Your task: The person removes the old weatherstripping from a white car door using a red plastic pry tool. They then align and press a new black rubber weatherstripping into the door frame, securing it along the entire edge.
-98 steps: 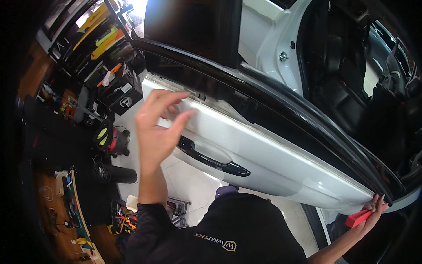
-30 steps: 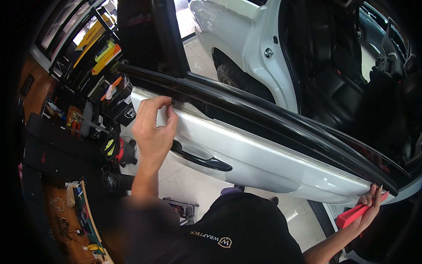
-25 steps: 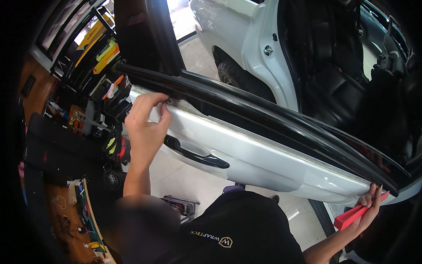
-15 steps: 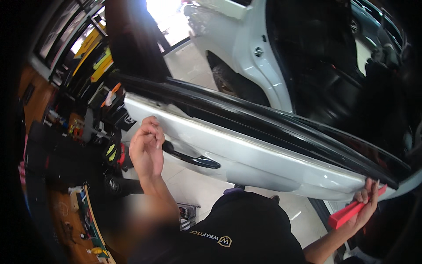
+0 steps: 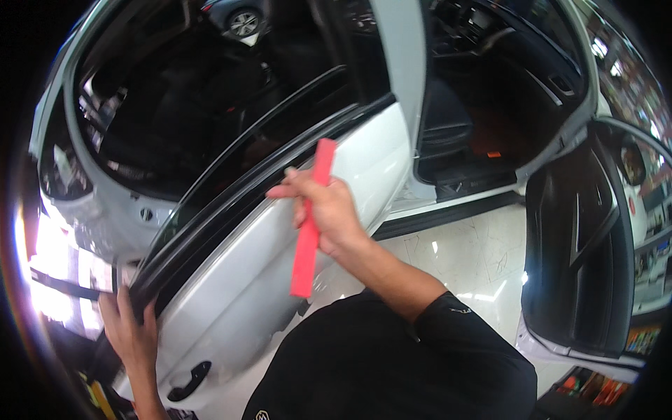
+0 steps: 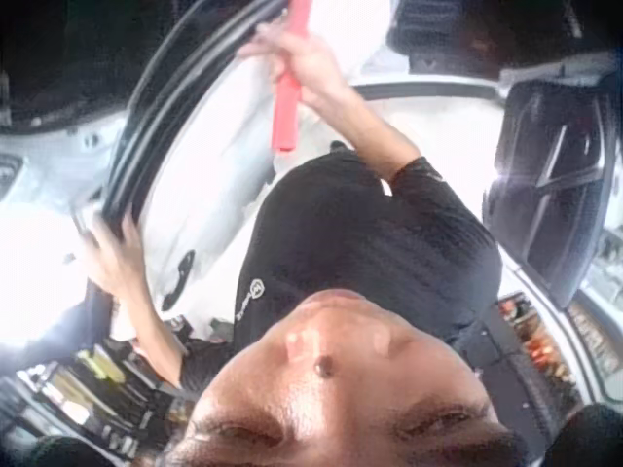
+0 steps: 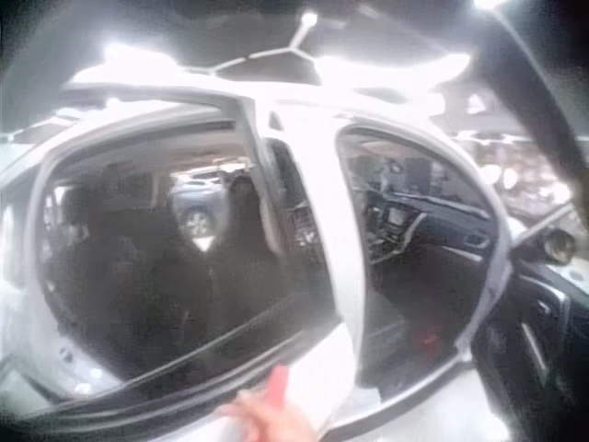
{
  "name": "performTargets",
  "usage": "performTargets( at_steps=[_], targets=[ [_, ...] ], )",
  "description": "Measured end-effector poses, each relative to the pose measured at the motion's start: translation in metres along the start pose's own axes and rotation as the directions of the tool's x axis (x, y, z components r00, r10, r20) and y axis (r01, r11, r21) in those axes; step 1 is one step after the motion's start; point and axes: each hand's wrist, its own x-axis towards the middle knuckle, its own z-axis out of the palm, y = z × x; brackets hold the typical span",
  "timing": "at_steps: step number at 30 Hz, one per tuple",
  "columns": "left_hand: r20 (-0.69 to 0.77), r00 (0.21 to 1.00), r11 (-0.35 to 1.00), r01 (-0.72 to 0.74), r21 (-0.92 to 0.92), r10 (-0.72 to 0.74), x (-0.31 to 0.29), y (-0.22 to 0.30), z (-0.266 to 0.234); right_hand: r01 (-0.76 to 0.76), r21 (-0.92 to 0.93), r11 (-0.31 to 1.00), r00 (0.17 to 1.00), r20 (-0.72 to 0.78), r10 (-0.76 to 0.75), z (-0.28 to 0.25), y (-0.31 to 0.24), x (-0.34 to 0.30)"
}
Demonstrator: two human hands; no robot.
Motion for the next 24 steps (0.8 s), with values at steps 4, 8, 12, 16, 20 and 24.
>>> performTargets(
  at_steps=[4,8,12,16,20,24],
  targets=[
    [0.047,0.999,0.997,-0.016,0.073,0.013,-0.026,-0.026,-0.011,-0.014,0.034,0.999,0.997,0.07,0.011,0.0,0.001,-0.004],
    [0.19,0.947,0.925,-0.299,0.235,0.258,-0.018,-0.026,-0.019,0.018,0.009,1.0,0.998,0.053,-0.019,-0.012,-0.007,-0.005],
    [0.36,0.878,0.899,-0.398,0.181,0.316,0.007,-0.004,-0.028,0.058,-0.024,0.998,0.998,0.01,-0.057,-0.02,-0.013,0.001],
    [0.317,0.872,0.837,-0.463,0.29,0.373,0.022,-0.001,-0.041,0.067,-0.024,0.997,0.998,-0.001,-0.067,-0.016,-0.007,0.003],
    [0.493,0.87,0.988,-0.081,0.13,0.006,0.02,-0.028,-0.045,0.088,0.057,0.994,0.996,0.006,-0.088,-0.006,-0.011,0.01],
    [0.485,0.874,1.0,-0.013,-0.016,0.019,0.03,-0.03,-0.05,0.082,0.032,0.996,0.996,0.041,-0.084,-0.007,-0.013,0.014]
  ],
)
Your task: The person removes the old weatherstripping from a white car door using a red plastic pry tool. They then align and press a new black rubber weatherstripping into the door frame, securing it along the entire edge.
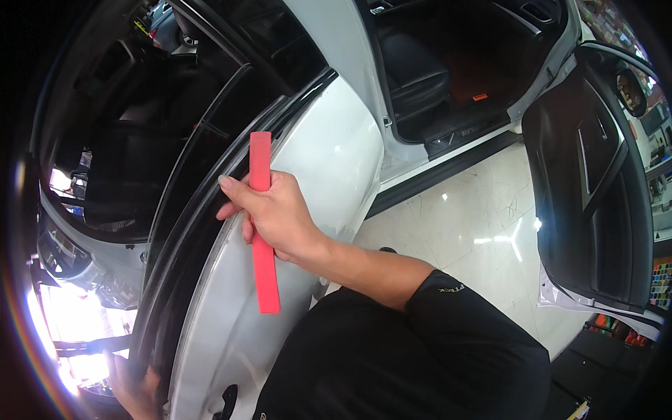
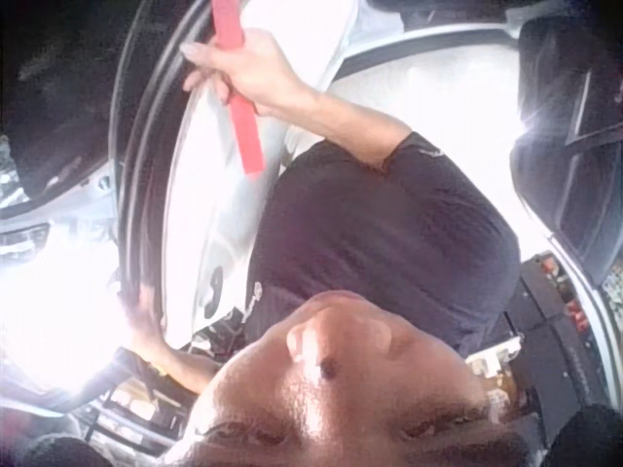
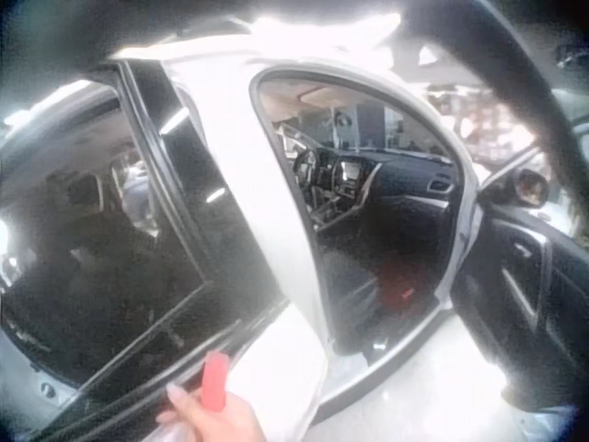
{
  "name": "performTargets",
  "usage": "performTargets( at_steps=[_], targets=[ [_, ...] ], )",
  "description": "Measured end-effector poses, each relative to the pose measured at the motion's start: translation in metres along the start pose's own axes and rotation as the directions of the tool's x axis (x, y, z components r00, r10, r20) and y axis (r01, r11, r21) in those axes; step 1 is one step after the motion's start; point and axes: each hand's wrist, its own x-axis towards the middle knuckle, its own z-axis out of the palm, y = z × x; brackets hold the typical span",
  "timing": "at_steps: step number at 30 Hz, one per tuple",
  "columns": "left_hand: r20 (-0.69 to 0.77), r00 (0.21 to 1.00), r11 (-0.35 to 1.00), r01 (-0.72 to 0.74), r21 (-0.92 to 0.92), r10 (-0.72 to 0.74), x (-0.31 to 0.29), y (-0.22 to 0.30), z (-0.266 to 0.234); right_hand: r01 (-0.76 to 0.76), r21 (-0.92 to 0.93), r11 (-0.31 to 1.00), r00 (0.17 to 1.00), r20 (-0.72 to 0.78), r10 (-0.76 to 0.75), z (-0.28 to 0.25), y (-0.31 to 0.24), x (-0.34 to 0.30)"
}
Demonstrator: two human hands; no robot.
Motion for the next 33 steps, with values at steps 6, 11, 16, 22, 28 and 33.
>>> performTargets(
  at_steps=[6,11,16,22,28,33],
  targets=[
    [0.074,0.923,0.844,-0.375,0.384,0.377,-0.005,0.033,0.004,0.083,-0.149,0.985,0.995,-0.041,-0.09,-0.013,-0.003,-0.016],
    [0.076,0.991,0.992,-0.111,0.053,0.107,0.014,0.063,0.005,0.128,-0.118,0.985,0.988,-0.072,-0.137,-0.008,0.006,-0.011],
    [0.086,0.979,0.941,-0.151,-0.303,0.185,0.03,0.073,0.006,0.141,-0.256,0.956,0.974,-0.139,-0.18,0.0,0.005,-0.009],
    [-0.015,0.988,0.901,-0.146,-0.408,0.153,0.022,0.07,0.026,0.105,-0.18,0.978,0.974,-0.181,-0.138,0.002,0.008,-0.008],
    [-0.024,0.987,0.92,-0.159,-0.358,0.161,0.022,0.075,0.016,0.146,-0.155,0.977,0.962,-0.21,-0.177,0.002,0.011,-0.004],
    [0.181,0.973,0.895,-0.052,-0.442,0.146,0.018,0.038,0.024,0.156,-0.159,0.975,0.972,-0.15,-0.18,-0.002,0.011,-0.004]
  ],
)
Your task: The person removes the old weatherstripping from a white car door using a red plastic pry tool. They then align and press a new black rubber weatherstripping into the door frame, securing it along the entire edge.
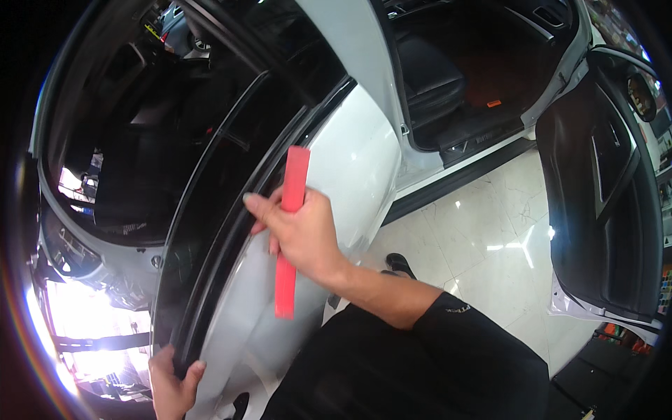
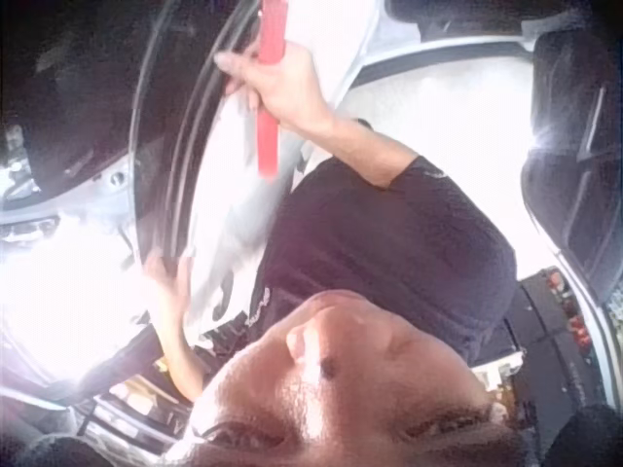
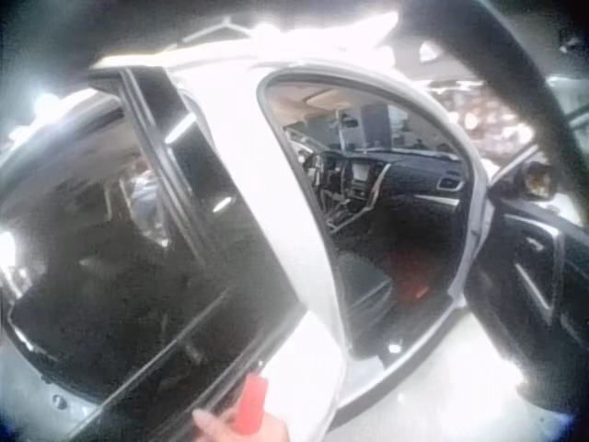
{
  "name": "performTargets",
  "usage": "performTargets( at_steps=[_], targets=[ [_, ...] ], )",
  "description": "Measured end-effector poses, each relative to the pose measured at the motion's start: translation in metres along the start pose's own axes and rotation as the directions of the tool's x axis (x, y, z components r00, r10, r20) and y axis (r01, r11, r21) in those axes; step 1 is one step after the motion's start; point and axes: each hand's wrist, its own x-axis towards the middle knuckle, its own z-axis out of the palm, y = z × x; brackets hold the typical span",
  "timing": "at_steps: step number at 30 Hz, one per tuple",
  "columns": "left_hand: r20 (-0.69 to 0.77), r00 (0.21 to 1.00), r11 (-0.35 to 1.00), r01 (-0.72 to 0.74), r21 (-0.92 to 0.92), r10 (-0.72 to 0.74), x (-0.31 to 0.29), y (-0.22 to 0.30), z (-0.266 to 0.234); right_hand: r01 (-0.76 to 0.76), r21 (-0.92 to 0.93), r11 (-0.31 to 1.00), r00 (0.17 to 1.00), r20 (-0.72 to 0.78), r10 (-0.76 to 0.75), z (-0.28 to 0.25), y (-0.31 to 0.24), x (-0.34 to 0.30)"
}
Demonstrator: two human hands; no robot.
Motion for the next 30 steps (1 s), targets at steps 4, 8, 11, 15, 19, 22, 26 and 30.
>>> performTargets(
  at_steps=[4,8,11,15,19,22,26,30],
  targets=[
    [0.019,0.997,0.981,-0.071,0.18,0.069,0.031,0.043,-0.009,-0.073,-0.015,0.997,0.997,0.025,0.074,-0.003,-0.006,-0.002],
    [0.14,0.987,0.976,-0.101,0.192,0.075,0.039,0.047,-0.015,-0.124,0.021,0.992,0.992,0.018,0.124,-0.002,-0.007,-0.002],
    [0.159,0.987,0.991,-0.022,0.134,0.001,0.041,0.052,-0.018,-0.104,0.001,0.995,0.995,0.007,0.104,0.004,-0.003,-0.003],
    [0.122,0.989,0.994,-0.087,0.064,0.079,0.038,0.044,-0.032,-0.091,-0.029,0.995,0.996,-0.025,0.09,0.006,-0.006,-0.006],
    [0.117,0.977,0.984,-0.178,-0.031,0.18,0.037,0.04,-0.039,-0.028,-0.057,0.998,0.998,-0.051,0.025,0.013,-0.005,-0.003],
    [0.16,0.968,0.981,-0.192,-0.032,0.194,0.033,0.041,-0.041,-0.011,-0.082,0.997,0.999,-0.046,0.007,0.014,-0.001,-0.009],
    [0.149,0.961,0.971,-0.238,0.018,0.233,0.03,0.038,-0.033,-0.034,-0.143,0.989,0.999,-0.041,0.028,0.012,-0.008,-0.011],
    [0.169,0.974,0.987,-0.158,0.031,0.15,0.034,0.043,-0.032,-0.028,-0.125,0.992,0.999,0.025,0.032,0.004,-0.006,-0.008]
  ],
)
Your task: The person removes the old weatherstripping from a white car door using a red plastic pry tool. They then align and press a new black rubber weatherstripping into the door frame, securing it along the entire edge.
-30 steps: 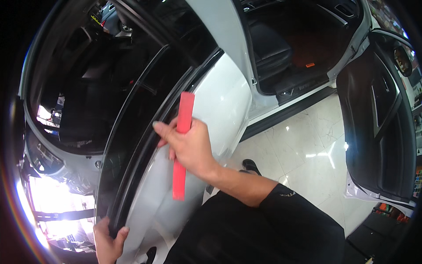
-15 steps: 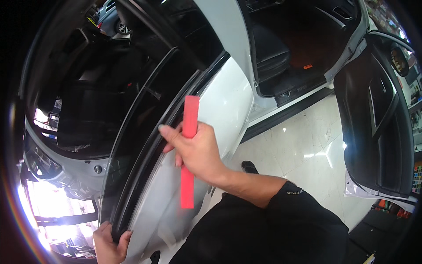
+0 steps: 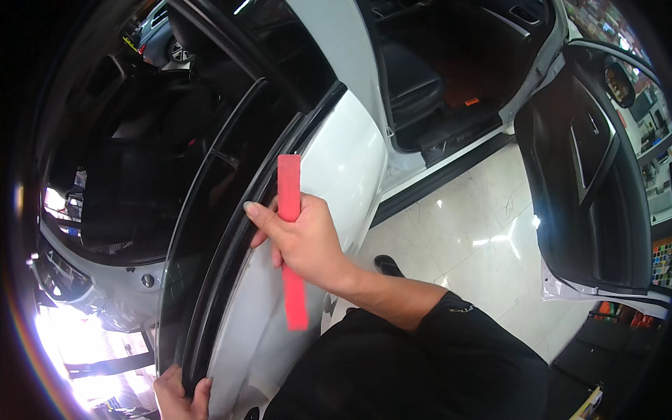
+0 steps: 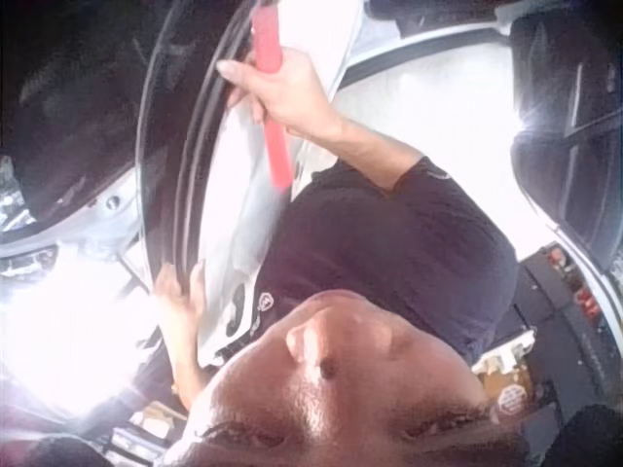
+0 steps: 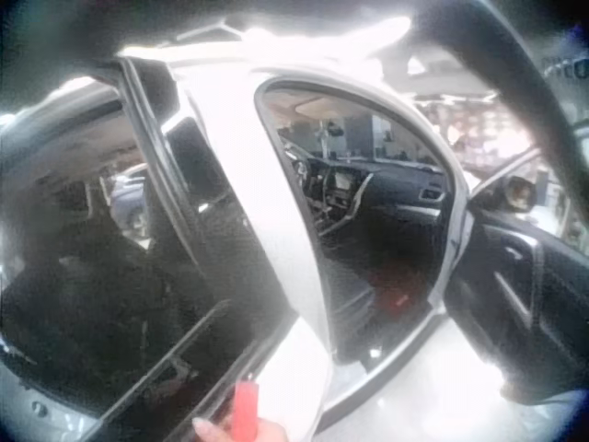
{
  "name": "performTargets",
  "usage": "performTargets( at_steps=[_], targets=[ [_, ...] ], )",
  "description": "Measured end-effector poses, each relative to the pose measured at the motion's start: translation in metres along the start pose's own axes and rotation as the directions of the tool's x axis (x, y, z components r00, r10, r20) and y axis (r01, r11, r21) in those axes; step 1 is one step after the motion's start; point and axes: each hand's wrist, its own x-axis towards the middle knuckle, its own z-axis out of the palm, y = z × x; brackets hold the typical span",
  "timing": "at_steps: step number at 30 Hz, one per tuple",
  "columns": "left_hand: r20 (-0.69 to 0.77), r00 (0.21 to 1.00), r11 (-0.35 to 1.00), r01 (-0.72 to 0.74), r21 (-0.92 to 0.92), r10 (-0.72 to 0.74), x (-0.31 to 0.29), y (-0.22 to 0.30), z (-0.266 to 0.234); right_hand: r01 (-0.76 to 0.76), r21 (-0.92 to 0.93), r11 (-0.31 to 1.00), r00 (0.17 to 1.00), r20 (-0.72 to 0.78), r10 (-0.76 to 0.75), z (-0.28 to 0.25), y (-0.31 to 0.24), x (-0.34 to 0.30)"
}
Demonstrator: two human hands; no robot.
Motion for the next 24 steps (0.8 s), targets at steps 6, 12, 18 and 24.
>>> performTargets(
  at_steps=[6,12,18,24],
  targets=[
    [0.043,0.996,0.997,0.08,0.02,-0.081,0.004,0.002,-0.005,-0.072,0.003,0.997,0.996,0.057,0.071,-0.01,-0.005,0.008],
    [0.085,0.984,0.988,0.154,0.012,-0.155,0.004,0.008,-0.029,-0.037,-0.01,0.999,0.996,0.086,0.038,-0.061,-0.035,0.035],
    [0.115,0.948,0.951,0.281,0.128,-0.296,0.0,0.007,-0.015,-0.142,0.113,0.983,0.989,-0.025,0.146,-0.106,-0.034,0.055],
    [0.161,0.911,0.925,0.374,0.064,-0.379,0.004,0.004,-0.018,-0.212,-0.045,0.976,0.977,0.019,0.213,-0.127,-0.069,0.069]
  ],
)
